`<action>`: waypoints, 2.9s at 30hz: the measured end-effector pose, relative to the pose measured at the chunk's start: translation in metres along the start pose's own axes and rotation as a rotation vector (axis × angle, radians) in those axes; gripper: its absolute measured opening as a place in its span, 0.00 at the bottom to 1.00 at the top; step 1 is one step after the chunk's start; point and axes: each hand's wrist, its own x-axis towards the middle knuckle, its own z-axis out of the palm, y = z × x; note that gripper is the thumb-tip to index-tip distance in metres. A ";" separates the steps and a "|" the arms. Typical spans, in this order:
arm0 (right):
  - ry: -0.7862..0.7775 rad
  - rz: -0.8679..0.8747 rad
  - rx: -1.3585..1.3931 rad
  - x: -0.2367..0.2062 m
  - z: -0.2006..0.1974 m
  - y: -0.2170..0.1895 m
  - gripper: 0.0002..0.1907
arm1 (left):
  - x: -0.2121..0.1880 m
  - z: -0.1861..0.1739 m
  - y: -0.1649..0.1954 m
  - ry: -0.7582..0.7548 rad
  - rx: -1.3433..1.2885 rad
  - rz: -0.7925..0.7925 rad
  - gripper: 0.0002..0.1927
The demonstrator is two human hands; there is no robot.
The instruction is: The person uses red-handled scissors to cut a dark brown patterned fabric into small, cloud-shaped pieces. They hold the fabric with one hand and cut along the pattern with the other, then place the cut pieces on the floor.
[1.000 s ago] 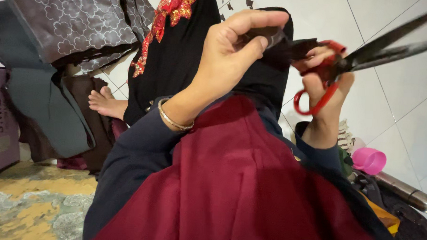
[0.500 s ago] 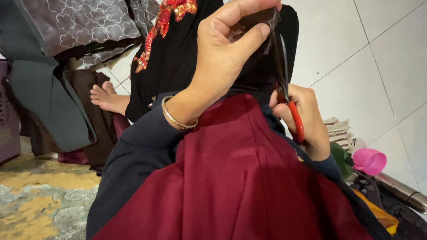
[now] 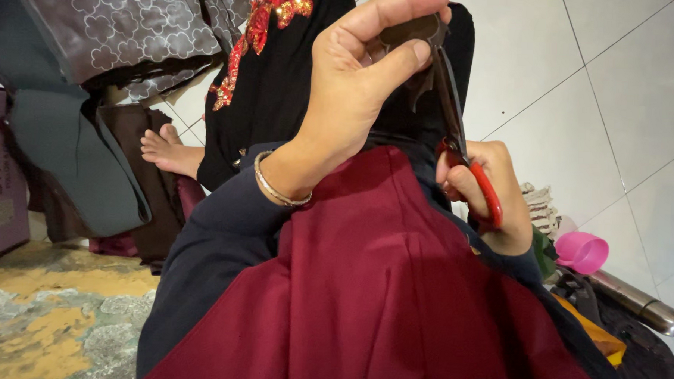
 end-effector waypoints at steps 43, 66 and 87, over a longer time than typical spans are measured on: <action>-0.088 0.018 -0.060 0.011 -0.004 -0.008 0.46 | -0.007 0.000 0.000 0.021 -0.075 -0.014 0.14; -0.019 0.023 -0.014 0.006 0.002 -0.007 0.34 | -0.010 0.005 -0.001 0.036 -0.027 -0.046 0.14; 0.013 -0.218 -0.095 0.025 -0.009 0.058 0.38 | -0.016 0.012 -0.013 0.073 -0.208 -0.026 0.14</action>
